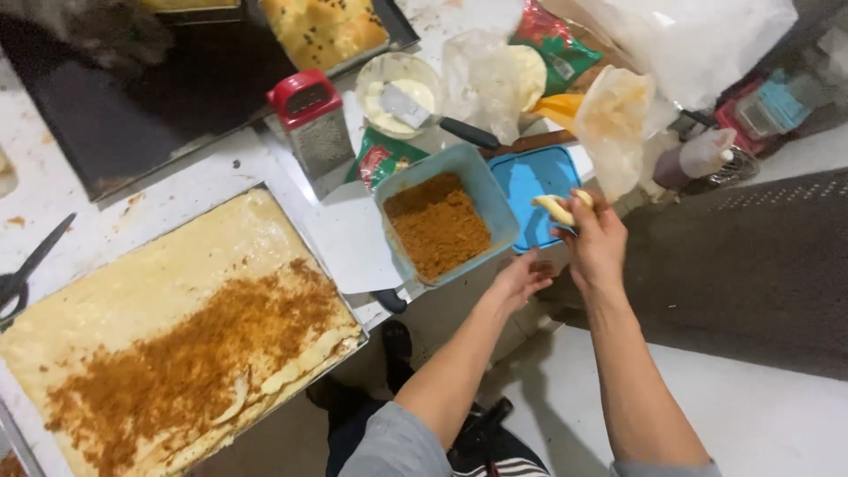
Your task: Spreading filling on a large cake sheet and rolling it into a log shape.
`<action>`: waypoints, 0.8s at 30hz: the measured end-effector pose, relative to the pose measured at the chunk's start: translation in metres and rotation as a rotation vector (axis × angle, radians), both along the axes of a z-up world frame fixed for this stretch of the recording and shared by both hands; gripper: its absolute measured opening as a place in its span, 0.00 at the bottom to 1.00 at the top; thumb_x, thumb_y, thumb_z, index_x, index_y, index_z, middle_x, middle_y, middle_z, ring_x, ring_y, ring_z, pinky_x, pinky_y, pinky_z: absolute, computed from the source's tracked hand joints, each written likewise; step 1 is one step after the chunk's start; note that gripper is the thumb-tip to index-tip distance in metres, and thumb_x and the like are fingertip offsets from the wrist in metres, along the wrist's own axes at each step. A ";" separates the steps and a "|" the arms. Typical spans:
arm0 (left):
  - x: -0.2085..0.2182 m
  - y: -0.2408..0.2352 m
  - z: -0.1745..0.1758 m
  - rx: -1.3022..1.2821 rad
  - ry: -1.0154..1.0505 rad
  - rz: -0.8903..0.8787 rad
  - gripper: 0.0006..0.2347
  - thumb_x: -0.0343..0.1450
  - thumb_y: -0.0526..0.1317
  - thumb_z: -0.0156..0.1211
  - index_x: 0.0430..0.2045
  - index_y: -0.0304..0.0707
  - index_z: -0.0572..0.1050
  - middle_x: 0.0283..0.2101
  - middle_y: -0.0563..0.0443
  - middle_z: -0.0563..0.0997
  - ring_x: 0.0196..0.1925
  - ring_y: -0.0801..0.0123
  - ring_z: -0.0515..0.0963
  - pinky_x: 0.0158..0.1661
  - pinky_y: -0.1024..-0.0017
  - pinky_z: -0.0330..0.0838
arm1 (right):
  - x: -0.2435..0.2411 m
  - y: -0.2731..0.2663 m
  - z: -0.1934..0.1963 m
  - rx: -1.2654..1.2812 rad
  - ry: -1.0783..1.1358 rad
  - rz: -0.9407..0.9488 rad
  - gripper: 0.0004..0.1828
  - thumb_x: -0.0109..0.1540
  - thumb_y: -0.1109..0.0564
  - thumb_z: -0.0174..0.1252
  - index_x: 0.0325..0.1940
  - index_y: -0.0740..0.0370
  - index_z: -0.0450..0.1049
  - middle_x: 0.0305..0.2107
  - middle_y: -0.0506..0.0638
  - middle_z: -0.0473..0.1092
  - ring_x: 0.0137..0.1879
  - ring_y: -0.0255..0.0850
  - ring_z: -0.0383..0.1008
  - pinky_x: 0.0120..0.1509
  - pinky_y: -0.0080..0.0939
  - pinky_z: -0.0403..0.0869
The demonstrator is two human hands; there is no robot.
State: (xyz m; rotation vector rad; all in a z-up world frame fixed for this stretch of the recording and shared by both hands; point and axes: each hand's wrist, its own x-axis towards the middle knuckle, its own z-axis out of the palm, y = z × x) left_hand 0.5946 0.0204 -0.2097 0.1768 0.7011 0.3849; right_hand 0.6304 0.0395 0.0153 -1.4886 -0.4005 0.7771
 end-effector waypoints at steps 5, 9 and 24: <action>-0.013 -0.018 0.030 0.209 0.150 -0.107 0.16 0.76 0.44 0.55 0.52 0.32 0.70 0.39 0.42 0.83 0.40 0.57 0.86 0.40 0.63 0.83 | 0.002 -0.038 0.009 0.113 -0.018 -0.039 0.10 0.69 0.56 0.59 0.54 0.58 0.73 0.34 0.51 0.74 0.37 0.38 0.80 0.31 0.34 0.83; -0.090 -0.031 0.139 0.846 0.310 -0.534 0.17 0.70 0.44 0.58 0.52 0.39 0.78 0.51 0.46 0.84 0.46 0.61 0.83 0.48 0.64 0.76 | -0.012 -0.069 0.084 0.100 -0.132 0.071 0.08 0.69 0.55 0.62 0.51 0.51 0.73 0.27 0.41 0.66 0.26 0.26 0.63 0.24 0.25 0.60; -0.435 -0.045 0.276 1.046 0.535 0.150 0.17 0.73 0.41 0.62 0.57 0.41 0.74 0.57 0.50 0.79 0.59 0.67 0.76 0.60 0.72 0.67 | -0.169 -0.050 0.071 -0.194 0.107 0.929 0.24 0.56 0.70 0.60 0.57 0.62 0.70 0.53 0.56 0.67 0.52 0.45 0.70 0.51 0.42 0.80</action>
